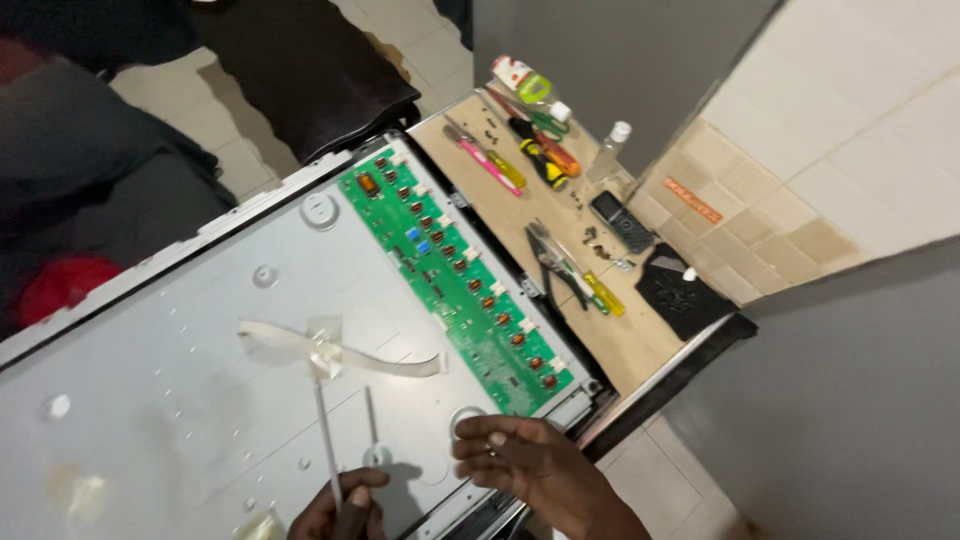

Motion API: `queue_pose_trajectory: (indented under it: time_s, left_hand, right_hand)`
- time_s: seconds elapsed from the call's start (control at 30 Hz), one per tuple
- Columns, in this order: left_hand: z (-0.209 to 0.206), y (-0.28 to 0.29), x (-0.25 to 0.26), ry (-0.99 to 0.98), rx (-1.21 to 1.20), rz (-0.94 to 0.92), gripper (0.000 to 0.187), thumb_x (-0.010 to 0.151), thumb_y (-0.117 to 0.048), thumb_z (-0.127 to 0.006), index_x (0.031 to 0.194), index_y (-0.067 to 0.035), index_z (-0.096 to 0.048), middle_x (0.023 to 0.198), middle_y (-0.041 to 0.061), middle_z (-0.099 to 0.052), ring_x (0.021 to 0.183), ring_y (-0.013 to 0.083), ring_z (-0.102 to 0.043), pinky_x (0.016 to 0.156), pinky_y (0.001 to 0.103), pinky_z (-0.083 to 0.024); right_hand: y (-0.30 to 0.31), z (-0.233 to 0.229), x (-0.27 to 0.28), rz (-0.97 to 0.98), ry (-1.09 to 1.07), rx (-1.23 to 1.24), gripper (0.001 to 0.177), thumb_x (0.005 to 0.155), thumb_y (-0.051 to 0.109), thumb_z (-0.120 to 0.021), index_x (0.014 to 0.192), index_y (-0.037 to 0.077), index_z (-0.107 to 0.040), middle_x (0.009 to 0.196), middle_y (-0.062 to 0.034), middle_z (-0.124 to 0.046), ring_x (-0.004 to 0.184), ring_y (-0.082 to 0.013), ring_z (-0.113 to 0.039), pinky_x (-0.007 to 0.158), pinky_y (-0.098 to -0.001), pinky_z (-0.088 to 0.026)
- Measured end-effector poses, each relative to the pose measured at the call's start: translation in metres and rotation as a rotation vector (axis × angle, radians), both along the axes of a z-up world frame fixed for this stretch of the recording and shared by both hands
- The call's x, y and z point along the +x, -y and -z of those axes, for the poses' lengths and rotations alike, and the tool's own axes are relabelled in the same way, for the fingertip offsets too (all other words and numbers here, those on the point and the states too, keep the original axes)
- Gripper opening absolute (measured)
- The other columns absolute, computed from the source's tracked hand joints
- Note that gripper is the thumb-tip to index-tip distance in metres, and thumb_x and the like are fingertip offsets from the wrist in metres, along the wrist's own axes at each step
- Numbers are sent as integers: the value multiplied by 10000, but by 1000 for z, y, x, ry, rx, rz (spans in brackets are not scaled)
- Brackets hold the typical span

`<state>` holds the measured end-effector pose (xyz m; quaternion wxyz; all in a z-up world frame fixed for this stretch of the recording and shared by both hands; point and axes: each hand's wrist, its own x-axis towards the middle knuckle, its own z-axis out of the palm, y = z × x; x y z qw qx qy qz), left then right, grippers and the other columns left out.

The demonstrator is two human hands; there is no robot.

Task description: Repairing a television by unscrewing components and inspecting internal boards

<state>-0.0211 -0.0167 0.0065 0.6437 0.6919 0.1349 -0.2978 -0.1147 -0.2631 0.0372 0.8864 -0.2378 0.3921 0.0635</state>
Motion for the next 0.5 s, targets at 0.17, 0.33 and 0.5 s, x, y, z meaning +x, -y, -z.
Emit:
queue_pose_trajectory:
  time_s: [0.17, 0.33, 0.5]
  left_hand:
    - [-57, -7, -11, -51, -150, -7, 312, 967, -209, -625, 1095, 50, -743, 566, 173, -576, 350, 229, -495, 316, 314, -339]
    - [-74, -33, -26, 30, -14, -82, 283, 941, -238, -669, 1028, 2, -792, 517, 134, -599, 357, 191, -524, 371, 312, -387]
    - [-78, -52, -53, 83, 114, -238, 223, 855, -271, -779, 943, -74, -837, 574, 37, -605, 451, 146, -587, 445, 296, -464]
  right_hand:
    - [-33, -66, 36, -141, 52, 15, 579, 949, 250, -474, 1424, -61, -589, 1479, -319, -628, 1385, -493, -581, 1157, -567, -412]
    - [-57, -76, 50, -210, -7, 58, 654, 919, 217, -423, 1472, -124, -499, 1529, -390, -538, 1416, -546, -500, 1159, -595, -368]
    - [-79, -20, 39, -535, 127, -258, 505, 909, 181, -633, 1308, -123, -690, 1042, -275, -735, 870, -328, -672, 782, -439, -544]
